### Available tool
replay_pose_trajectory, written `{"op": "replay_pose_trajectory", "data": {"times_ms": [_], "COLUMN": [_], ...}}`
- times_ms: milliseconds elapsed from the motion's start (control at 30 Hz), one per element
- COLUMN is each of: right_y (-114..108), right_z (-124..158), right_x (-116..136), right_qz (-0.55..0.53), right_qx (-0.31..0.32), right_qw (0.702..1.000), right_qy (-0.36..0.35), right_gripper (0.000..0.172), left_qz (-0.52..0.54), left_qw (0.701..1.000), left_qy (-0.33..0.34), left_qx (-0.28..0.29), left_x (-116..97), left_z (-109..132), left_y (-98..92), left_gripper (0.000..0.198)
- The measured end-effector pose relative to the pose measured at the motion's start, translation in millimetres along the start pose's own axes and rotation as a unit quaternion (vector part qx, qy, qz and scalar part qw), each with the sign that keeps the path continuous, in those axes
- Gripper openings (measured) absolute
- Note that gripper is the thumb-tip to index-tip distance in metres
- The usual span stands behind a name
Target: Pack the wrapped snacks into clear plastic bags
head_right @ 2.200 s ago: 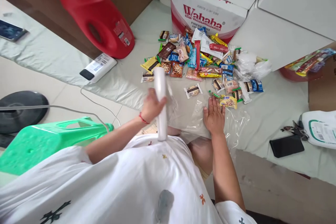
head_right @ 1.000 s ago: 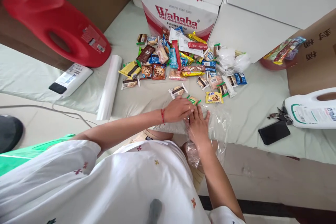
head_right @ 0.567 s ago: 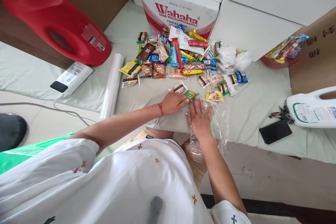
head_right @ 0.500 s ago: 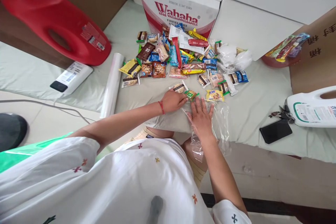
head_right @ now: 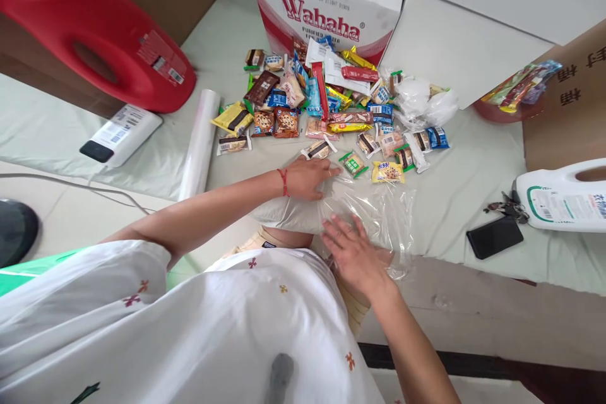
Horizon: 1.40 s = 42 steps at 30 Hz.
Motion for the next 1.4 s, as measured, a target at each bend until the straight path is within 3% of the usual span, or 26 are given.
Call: {"op": "replay_pose_trajectory", "data": {"times_ms": [100, 167, 267, 333, 367, 467, 600, 700, 800, 900, 967, 1033, 1100, 1167, 1233, 1300, 1400], "right_y": [-7, -28, -57, -61, -59, -55, -74, -78, -60, -44, -49, -68, -93, -110, -106, -85, -49], "right_z": [5, -6, -47, -83, -100, -125, -104, -95, -110, -128, -127, -114, -93, -72, -57, -47, -41], "right_x": [5, -14, -64, -92, -102, -126, -151, -146, -128, -126, -137, -149, -149, -131, -105, -83, -78], "right_qz": [-0.083, -0.130, -0.069, -0.005, 0.012, 0.027, 0.022, 0.026, 0.037, 0.040, 0.019, -0.020, -0.050, -0.052, -0.047, -0.049, -0.065], "right_qx": [0.039, -0.002, -0.119, -0.108, -0.083, -0.055, -0.145, -0.134, -0.046, -0.008, -0.039, -0.109, -0.184, -0.210, -0.169, -0.102, -0.013], "right_qw": [0.995, 0.991, 0.967, 0.939, 0.933, 0.931, 0.921, 0.925, 0.928, 0.924, 0.920, 0.915, 0.918, 0.938, 0.963, 0.979, 0.985], "right_qy": [-0.036, 0.006, 0.214, 0.327, 0.351, 0.361, 0.360, 0.354, 0.367, 0.381, 0.389, 0.388, 0.348, 0.272, 0.204, 0.167, 0.158], "right_gripper": [0.039, 0.036, 0.041, 0.053, 0.056, 0.043, 0.033, 0.041, 0.055, 0.051, 0.051, 0.053, 0.056, 0.057, 0.056, 0.053, 0.052], "left_qz": [0.002, -0.003, -0.010, -0.009, -0.008, -0.003, 0.009, 0.023, 0.020, 0.010, 0.003, 0.000, 0.001, 0.005, 0.009, 0.014, 0.015], "left_qw": [1.000, 1.000, 1.000, 0.999, 0.999, 0.999, 0.999, 0.998, 0.998, 0.997, 0.997, 0.997, 0.997, 0.997, 0.997, 0.997, 0.997], "left_qy": [0.006, 0.009, 0.004, 0.001, 0.002, 0.005, 0.014, 0.016, 0.012, 0.011, 0.012, 0.014, 0.016, 0.016, 0.015, 0.016, 0.019], "left_qx": [0.009, 0.017, 0.030, 0.034, 0.035, 0.038, 0.042, 0.051, 0.065, 0.073, 0.074, 0.075, 0.075, 0.072, 0.071, 0.072, 0.076], "left_x": [2, 2, 2, 2, 3, 5, 7, 7, 5, 6, 7, 9, 10, 11, 11, 10, 9], "left_z": [1, 1, 1, 0, 0, 0, 0, -1, -1, 0, 1, 2, 2, 1, 1, 0, 1], "left_y": [1.6, 2.1, 2.3, 1.8, 1.5, 0.9, 1.0, -0.1, -1.9, -3.5, -3.8, -3.5, -2.9, -2.4, -2.1, -2.1, -3.1], "left_gripper": [0.085, 0.087, 0.098, 0.104, 0.105, 0.108, 0.115, 0.121, 0.126, 0.127, 0.128, 0.129, 0.130, 0.131, 0.134, 0.136, 0.137]}}
Point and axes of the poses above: each hand's wrist, its own z-axis away from the middle knuckle, its own y-axis out of the palm, x = y × z, the point moved 3 cm from there along -z, towards the middle knuckle, and after that the axes turned 4 degrees about x, right-handed, at the moved point
